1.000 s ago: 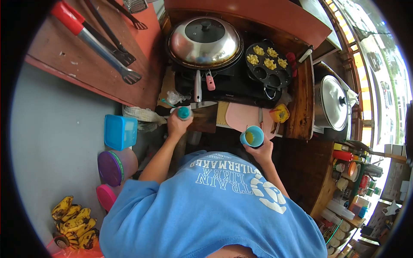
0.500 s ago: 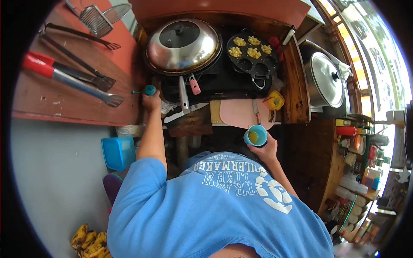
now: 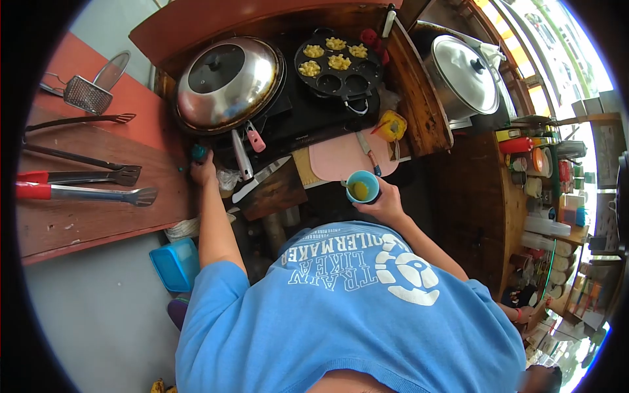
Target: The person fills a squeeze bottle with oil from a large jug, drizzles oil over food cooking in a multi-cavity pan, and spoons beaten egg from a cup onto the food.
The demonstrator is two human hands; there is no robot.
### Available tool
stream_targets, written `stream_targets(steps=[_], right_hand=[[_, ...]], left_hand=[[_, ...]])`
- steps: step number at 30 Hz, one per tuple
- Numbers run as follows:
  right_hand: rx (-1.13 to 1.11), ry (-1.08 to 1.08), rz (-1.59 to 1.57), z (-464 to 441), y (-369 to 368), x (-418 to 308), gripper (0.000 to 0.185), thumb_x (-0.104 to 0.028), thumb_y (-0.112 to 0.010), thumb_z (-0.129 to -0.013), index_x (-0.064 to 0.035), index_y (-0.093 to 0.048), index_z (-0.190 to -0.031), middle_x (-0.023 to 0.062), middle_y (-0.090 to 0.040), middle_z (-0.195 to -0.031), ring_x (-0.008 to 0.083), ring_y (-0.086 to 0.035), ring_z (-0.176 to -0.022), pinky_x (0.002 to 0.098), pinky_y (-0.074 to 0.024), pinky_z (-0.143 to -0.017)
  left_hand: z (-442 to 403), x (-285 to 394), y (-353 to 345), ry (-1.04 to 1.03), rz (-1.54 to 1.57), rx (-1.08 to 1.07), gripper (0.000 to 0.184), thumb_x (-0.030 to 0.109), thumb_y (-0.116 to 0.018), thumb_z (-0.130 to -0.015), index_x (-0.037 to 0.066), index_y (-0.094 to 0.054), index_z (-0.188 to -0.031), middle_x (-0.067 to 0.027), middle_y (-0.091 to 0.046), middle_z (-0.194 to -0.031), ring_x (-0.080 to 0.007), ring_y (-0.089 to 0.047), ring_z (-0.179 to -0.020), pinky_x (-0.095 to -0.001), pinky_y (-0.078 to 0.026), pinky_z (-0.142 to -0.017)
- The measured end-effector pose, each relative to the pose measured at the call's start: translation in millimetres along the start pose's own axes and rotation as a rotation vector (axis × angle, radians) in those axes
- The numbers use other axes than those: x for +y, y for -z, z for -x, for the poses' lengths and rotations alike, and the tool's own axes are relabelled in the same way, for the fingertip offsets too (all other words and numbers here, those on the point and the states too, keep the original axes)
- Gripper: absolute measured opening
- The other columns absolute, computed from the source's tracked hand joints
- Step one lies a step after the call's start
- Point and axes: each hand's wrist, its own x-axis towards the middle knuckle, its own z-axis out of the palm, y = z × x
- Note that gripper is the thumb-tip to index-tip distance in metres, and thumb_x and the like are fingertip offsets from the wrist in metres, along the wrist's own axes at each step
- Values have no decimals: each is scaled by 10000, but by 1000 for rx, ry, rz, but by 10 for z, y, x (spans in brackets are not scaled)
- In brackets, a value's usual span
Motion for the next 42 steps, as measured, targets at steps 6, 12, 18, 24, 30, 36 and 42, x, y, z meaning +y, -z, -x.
stream_targets(steps=[6, 12, 18, 24, 30, 36, 42], right_hand=[[-159, 153, 28, -326, -211, -104, 648, -210, -917, -675, -47, -690, -1260, 174, -761, -1072, 303, -748, -980, 374, -577, -897], [-360, 291, 4, -742, -762, -289, 721, -248, -912, -645, -77, -672, -1303, 177, -757, -1120, 347, -740, -1002, 420, -579, -904], [-517, 528, 137, -920, -1445, -641, 777, -363, -893, -646, -102, -639, -1333, 190, -739, -1164, 386, -714, -1047, 481, -574, -912], [-681, 639, 204, -922, -1804, -925, 829, -387, -871, -649, -87, -607, -1375, 198, -727, -1193, 391, -708, -1045, 485, -565, -933], [-692, 417, 339, -846, -1837, -861, 812, -391, -840, -727, -72, -580, -1427, 234, -719, -1191, 396, -696, -1085, 488, -550, -962], [-629, 238, 294, -812, -1224, -18, 574, -329, -828, -794, -31, -688, -1263, 178, -765, -1040, 328, -743, -843, 430, -593, -809], [-272, -90, 141, -274, -433, 764, 427, -247, -807, -834, -26, -734, -1192, 129, -793, -1065, 204, -736, -730, 343, -590, -753]], left_hand=[[1165, 261, 680, -155, 35, 260, 489, 274, -817, -859, -23, -688, -1225, -191, -748, -1159, -304, -747, -953, -404, -574, -846], [2727, 398, 1127, -295, 308, -435, 594, 131, -803, -857, 58, -587, -1405, -92, -704, -1027, -126, -677, -872, -274, -567, -717], [3077, 771, 1248, -269, 377, -514, 866, 235, -937, -737, 7, -517, -1459, -115, -698, -1166, -163, -683, -1009, -309, -579, -810], [2913, 732, 1480, -384, 338, -373, 740, 267, -915, -758, -19, -567, -1344, -115, -693, -1228, -203, -665, -1123, -366, -523, -1002], [2580, 556, 1342, -352, 272, -15, 557, 247, -909, -752, 16, -654, -1191, -117, -754, -1062, -227, -730, -956, -387, -572, -848], [1808, 131, 843, -194, 228, 293, 693, 340, -932, -733, -2, -621, -1249, -146, -748, -1040, -311, -725, -938, -419, -555, -848], [1098, -389, 255, -31, 115, 405, 794, 435, -944, -675, 5, -632, -1265, -179, -740, -1132, -378, -713, -1016, -466, -553, -885]])
